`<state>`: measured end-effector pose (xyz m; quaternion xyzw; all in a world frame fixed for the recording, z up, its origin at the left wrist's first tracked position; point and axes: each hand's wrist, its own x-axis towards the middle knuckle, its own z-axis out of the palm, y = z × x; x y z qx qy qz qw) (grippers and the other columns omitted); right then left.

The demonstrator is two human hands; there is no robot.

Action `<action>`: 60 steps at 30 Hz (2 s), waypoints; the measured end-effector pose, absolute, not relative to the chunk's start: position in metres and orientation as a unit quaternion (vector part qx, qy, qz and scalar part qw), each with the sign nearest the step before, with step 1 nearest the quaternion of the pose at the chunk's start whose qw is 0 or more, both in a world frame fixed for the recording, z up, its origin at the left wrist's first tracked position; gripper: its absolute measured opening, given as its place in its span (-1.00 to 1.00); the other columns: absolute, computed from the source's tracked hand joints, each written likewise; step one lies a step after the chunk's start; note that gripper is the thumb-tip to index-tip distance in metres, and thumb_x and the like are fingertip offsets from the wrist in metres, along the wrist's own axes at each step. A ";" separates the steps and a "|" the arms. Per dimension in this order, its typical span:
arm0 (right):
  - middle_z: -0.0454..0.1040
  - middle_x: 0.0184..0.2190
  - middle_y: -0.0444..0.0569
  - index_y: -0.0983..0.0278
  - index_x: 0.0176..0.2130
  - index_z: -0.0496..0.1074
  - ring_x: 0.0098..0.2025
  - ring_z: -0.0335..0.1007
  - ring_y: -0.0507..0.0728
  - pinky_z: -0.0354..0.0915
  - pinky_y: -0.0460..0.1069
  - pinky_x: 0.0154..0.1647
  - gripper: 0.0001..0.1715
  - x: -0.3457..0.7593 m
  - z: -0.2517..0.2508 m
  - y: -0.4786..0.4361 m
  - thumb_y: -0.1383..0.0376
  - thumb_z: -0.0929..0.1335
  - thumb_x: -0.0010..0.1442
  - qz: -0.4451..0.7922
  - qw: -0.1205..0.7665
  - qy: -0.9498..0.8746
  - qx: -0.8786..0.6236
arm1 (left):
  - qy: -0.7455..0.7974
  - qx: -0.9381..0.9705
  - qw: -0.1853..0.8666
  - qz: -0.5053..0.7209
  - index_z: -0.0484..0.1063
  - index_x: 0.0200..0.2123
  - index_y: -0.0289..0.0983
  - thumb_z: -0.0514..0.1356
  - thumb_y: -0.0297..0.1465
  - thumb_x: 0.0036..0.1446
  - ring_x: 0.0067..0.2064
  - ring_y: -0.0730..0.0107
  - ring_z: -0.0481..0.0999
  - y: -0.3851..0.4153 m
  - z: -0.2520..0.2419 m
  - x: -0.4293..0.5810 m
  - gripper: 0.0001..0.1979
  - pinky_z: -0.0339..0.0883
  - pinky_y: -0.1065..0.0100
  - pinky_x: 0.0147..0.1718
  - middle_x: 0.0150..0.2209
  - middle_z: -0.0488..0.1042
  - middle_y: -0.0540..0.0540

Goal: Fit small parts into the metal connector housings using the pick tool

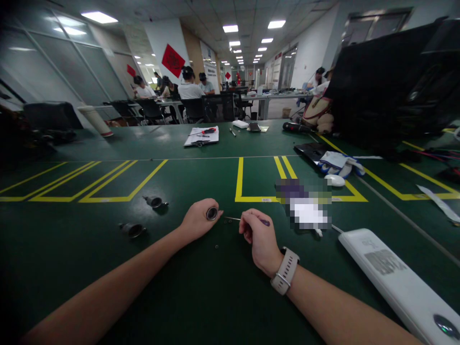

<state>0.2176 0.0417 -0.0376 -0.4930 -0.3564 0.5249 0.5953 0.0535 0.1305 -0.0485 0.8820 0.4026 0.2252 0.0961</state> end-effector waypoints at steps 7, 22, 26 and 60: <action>0.42 -0.35 -0.09 0.24 -0.35 0.40 -0.26 0.33 0.10 0.22 0.02 -0.19 -0.88 0.218 -0.046 0.046 0.23 0.32 0.07 0.428 0.566 -0.444 -0.547 | 0.487 0.821 0.121 0.272 0.29 -0.41 -0.27 0.19 -0.33 0.00 -0.44 0.40 0.35 0.133 -0.047 0.054 -0.85 0.18 0.38 -0.50 -0.47 0.35 0.02; 0.37 0.04 0.08 0.24 -0.12 0.33 0.20 0.14 0.25 -0.03 0.29 0.23 -0.77 0.188 -0.050 0.033 0.35 0.25 0.18 0.314 0.336 -0.731 -0.504 | 0.518 0.762 0.113 0.372 0.31 -0.41 -0.29 0.08 -0.06 0.09 -0.38 0.37 0.35 0.140 -0.049 0.052 -0.63 0.23 0.36 -0.40 -0.42 0.36 -0.03; 0.29 0.13 0.18 0.30 -0.08 0.31 0.23 0.09 0.24 -0.01 0.25 0.25 -0.73 0.180 -0.042 -0.001 0.42 0.22 0.18 0.281 0.254 -0.821 -0.427 | 0.517 0.757 0.068 0.393 0.31 -0.44 -0.28 0.03 -0.07 0.13 -0.40 0.38 0.35 0.138 -0.046 0.044 -0.62 0.22 0.35 -0.38 -0.47 0.38 -0.03; 0.30 -0.64 -0.14 0.27 -0.61 0.34 -0.44 0.32 0.06 0.24 0.11 -0.03 -0.57 0.231 -0.031 -0.069 0.25 0.23 0.25 0.517 0.435 -0.552 -0.488 | 0.441 0.374 0.711 0.401 0.47 -0.16 -0.31 0.23 -0.51 -0.03 -0.01 0.15 0.45 -0.001 0.003 0.034 -0.71 0.36 0.20 -0.02 -0.06 0.49 -0.16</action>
